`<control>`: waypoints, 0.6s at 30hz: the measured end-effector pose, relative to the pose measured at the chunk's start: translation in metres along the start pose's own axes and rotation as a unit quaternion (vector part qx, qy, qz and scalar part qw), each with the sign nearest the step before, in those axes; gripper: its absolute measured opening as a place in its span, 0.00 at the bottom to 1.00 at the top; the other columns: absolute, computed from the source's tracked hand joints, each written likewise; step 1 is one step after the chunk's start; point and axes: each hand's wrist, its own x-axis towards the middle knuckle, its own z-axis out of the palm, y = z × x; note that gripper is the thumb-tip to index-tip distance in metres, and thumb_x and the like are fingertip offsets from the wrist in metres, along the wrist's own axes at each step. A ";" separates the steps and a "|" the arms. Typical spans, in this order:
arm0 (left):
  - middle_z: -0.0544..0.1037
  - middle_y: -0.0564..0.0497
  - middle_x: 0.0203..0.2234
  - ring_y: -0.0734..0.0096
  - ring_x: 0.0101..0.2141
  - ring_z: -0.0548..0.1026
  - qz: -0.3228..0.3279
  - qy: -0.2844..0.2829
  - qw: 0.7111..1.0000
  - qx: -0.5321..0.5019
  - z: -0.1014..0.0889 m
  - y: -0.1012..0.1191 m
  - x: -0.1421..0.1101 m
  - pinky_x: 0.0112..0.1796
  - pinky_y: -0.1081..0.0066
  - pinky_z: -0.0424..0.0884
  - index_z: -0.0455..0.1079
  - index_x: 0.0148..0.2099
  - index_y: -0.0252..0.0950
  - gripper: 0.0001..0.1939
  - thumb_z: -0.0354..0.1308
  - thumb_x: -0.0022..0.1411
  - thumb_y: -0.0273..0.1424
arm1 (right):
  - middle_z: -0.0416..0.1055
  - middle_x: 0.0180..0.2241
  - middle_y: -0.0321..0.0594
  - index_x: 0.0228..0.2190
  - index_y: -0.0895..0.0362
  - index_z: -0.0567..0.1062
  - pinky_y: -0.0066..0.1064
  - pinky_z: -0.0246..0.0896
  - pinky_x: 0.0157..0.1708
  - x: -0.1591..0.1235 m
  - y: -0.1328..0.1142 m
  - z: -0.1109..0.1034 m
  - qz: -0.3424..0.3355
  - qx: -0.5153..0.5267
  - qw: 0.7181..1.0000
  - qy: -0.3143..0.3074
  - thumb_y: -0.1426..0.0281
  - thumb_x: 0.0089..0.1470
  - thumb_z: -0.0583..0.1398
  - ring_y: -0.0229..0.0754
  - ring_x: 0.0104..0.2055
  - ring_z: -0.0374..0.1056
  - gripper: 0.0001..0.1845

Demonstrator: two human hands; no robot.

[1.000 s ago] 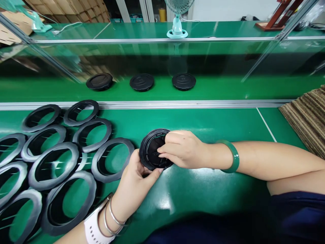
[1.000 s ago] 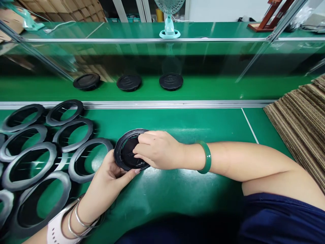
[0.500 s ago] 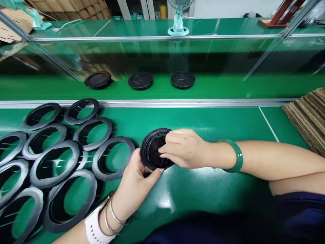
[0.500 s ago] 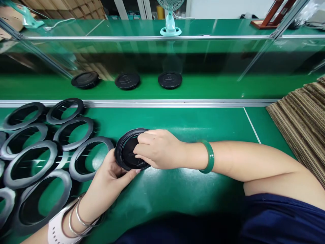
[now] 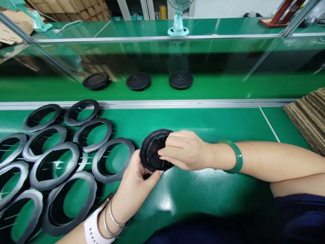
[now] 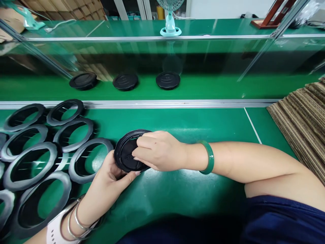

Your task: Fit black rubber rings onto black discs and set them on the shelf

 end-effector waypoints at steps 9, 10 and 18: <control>0.77 0.51 0.38 0.65 0.36 0.77 0.015 0.003 0.999 -0.028 0.000 -0.003 0.004 0.35 0.70 0.73 0.58 0.50 0.38 0.25 0.67 0.57 0.34 | 0.70 0.29 0.44 0.39 0.65 0.75 0.35 0.60 0.29 0.010 -0.004 -0.013 -0.042 0.046 0.997 0.056 0.76 0.66 0.54 0.43 0.31 0.63 0.10; 0.77 0.49 0.38 0.64 0.38 0.77 0.022 0.000 0.999 -0.040 0.001 -0.003 0.002 0.37 0.69 0.73 0.58 0.49 0.37 0.23 0.66 0.56 0.33 | 0.71 0.30 0.44 0.42 0.64 0.75 0.35 0.61 0.31 0.013 -0.004 -0.022 -0.022 0.054 0.996 0.069 0.76 0.65 0.56 0.43 0.32 0.65 0.08; 0.82 0.42 0.41 0.60 0.38 0.80 0.008 -0.037 0.992 -0.117 0.005 -0.007 0.007 0.36 0.70 0.72 0.57 0.45 0.35 0.26 0.68 0.49 0.25 | 0.72 0.34 0.41 0.33 0.55 0.78 0.34 0.65 0.28 -0.018 0.084 -0.047 0.258 -0.069 0.964 0.019 0.53 0.65 0.57 0.44 0.31 0.70 0.20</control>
